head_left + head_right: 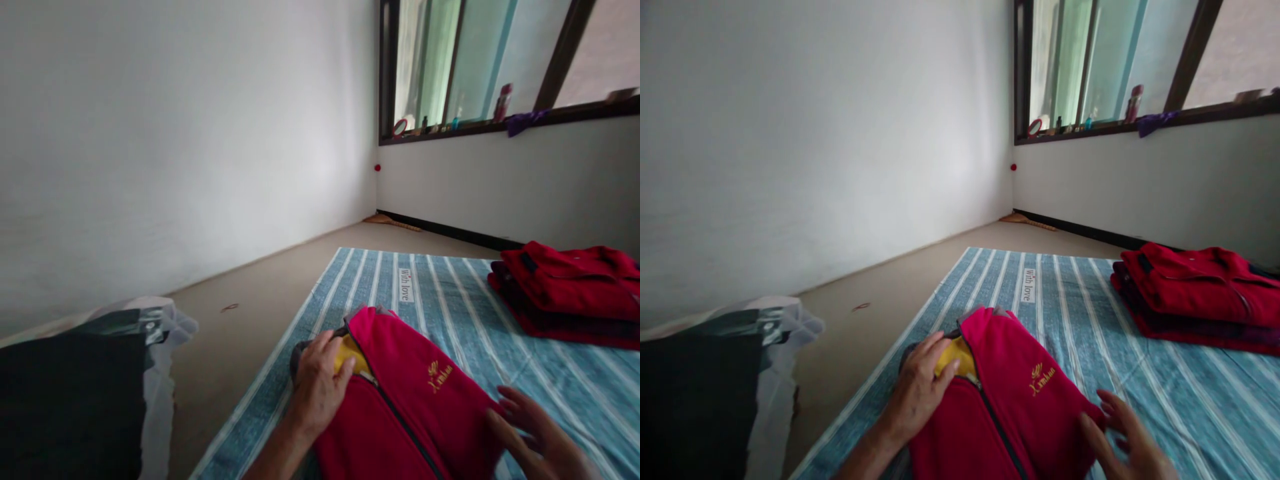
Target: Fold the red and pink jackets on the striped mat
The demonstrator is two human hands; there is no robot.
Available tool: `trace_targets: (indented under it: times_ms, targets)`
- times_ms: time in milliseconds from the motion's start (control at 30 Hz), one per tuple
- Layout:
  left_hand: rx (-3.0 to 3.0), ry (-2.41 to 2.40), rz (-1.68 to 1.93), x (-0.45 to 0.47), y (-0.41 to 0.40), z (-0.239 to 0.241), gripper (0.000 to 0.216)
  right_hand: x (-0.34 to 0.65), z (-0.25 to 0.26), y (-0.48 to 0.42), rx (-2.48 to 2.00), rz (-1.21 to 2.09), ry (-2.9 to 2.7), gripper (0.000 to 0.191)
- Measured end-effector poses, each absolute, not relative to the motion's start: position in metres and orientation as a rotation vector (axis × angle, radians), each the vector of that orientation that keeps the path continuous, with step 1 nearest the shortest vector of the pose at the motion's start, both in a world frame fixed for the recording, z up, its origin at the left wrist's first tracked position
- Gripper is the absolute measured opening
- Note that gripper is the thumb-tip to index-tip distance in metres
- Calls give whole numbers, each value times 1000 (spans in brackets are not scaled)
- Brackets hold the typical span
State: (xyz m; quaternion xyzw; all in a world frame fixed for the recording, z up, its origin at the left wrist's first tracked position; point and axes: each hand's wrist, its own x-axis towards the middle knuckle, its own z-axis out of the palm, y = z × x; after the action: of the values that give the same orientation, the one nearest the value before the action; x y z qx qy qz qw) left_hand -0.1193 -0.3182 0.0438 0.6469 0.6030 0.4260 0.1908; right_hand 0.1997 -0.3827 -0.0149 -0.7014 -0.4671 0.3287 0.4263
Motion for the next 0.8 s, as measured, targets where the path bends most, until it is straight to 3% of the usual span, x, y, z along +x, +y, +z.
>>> trace_targets:
  times_ms: [167,300,500,800]
  targets:
    - [1745,1901,1201,-164,-317,36,24,163,18,-355,-1488,256,-1806,45]
    - [1662,1973,1220,-168,-319,27,27,150,-14,-344,-1524,314,-2134,49]
    - [1621,2050,1087,-175,-316,26,32,182,-56,-346,-1543,324,-2199,52]
    - [1651,2241,736,-177,-300,41,28,82,67,-307,-1609,169,-2283,43]
